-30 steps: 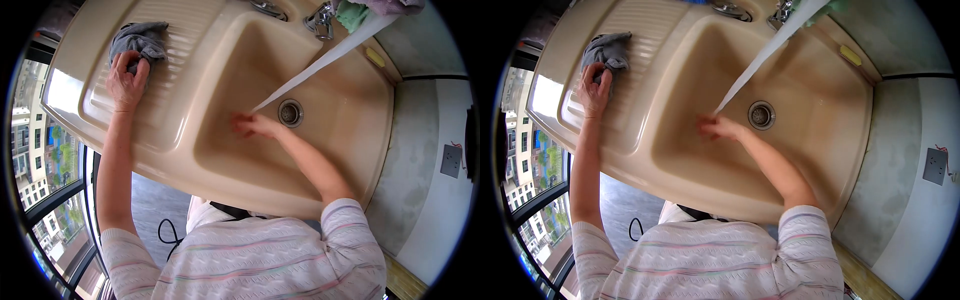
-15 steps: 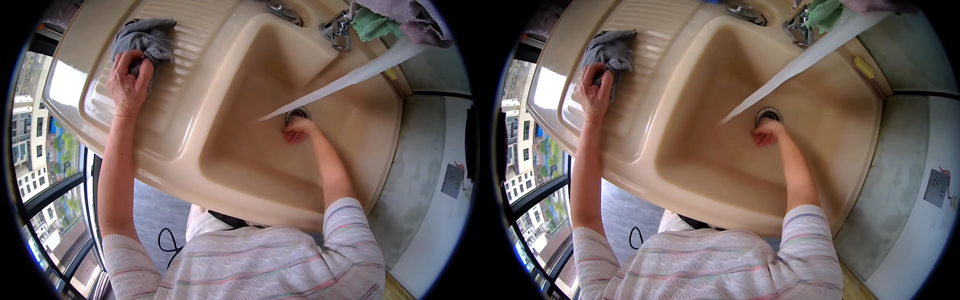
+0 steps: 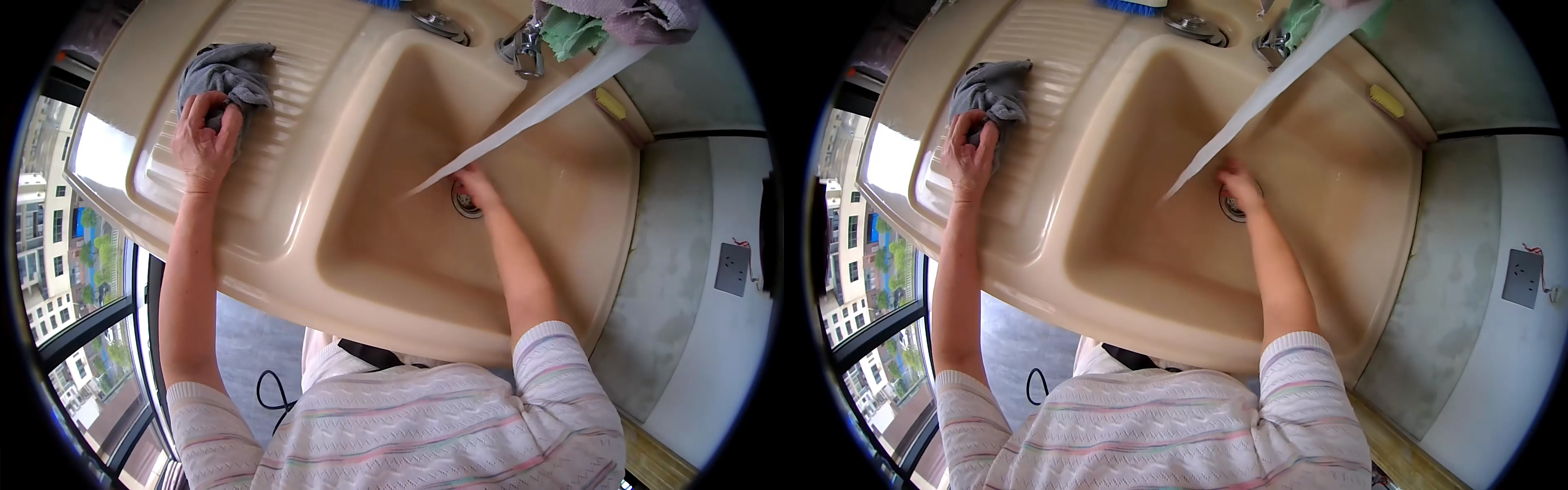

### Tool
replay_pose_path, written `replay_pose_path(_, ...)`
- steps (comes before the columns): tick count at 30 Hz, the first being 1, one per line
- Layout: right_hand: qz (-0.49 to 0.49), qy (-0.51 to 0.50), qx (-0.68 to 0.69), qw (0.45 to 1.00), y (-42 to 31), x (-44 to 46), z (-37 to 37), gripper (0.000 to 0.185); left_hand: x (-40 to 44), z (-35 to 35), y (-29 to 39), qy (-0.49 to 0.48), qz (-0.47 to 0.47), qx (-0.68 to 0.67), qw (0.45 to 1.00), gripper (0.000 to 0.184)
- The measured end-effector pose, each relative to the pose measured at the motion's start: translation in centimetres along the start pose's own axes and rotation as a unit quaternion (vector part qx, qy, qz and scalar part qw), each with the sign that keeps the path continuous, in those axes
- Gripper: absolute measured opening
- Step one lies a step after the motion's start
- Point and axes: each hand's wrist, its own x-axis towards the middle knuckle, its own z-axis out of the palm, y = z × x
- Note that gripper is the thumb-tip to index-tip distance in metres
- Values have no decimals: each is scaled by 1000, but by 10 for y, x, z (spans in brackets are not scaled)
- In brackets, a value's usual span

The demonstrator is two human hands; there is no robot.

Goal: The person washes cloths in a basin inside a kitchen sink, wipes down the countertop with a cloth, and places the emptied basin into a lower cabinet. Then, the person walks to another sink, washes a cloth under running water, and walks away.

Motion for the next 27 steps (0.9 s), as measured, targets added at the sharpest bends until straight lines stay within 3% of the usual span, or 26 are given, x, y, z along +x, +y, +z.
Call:
replay_pose_path(2,84,-6,63,994,2,4,-39,38,1,-1,0,1,1,-3,1000,17)
replay_pose_path(6,18,-76,286,955,18,12,-9,36,1,-1,0,-5,-8,-3,1000,17)
replay_pose_path(7,20,-28,298,954,29,12,-2,33,1,-2,0,-3,-5,-4,1000,17)
replay_pose_path(10,120,166,140,969,39,-6,-32,13,1,-2,2,4,-3,-9,1000,17)
replay_pose_path(13,141,121,-54,981,26,-20,-44,13,2,-2,3,-1,-9,-11,1000,17)
replay_pose_path(15,-60,67,24,996,-38,-51,-26,16,2,-3,3,-2,-8,-5,1000,17)
replay_pose_path(17,-271,143,5,952,-101,-74,-26,13,2,-4,4,2,-7,-5,1000,16)
replay_pose_path(19,-418,162,15,894,-156,-103,-22,11,1,-2,4,8,-7,-12,1000,16)
replay_pose_path(21,-446,167,-127,870,-195,-114,-24,17,1,-3,6,5,-12,-19,1000,16)
replay_pose_path(23,-440,224,-122,861,-228,-108,-16,23,1,-4,7,7,-13,-23,1000,17)
replay_pose_path(25,-401,152,-10,903,-250,-86,-18,26,0,-2,1,6,-9,-30,999,17)
replay_pose_path(27,-412,168,-42,894,-264,-73,-19,25,1,-3,-1,1,-4,-29,1000,17)
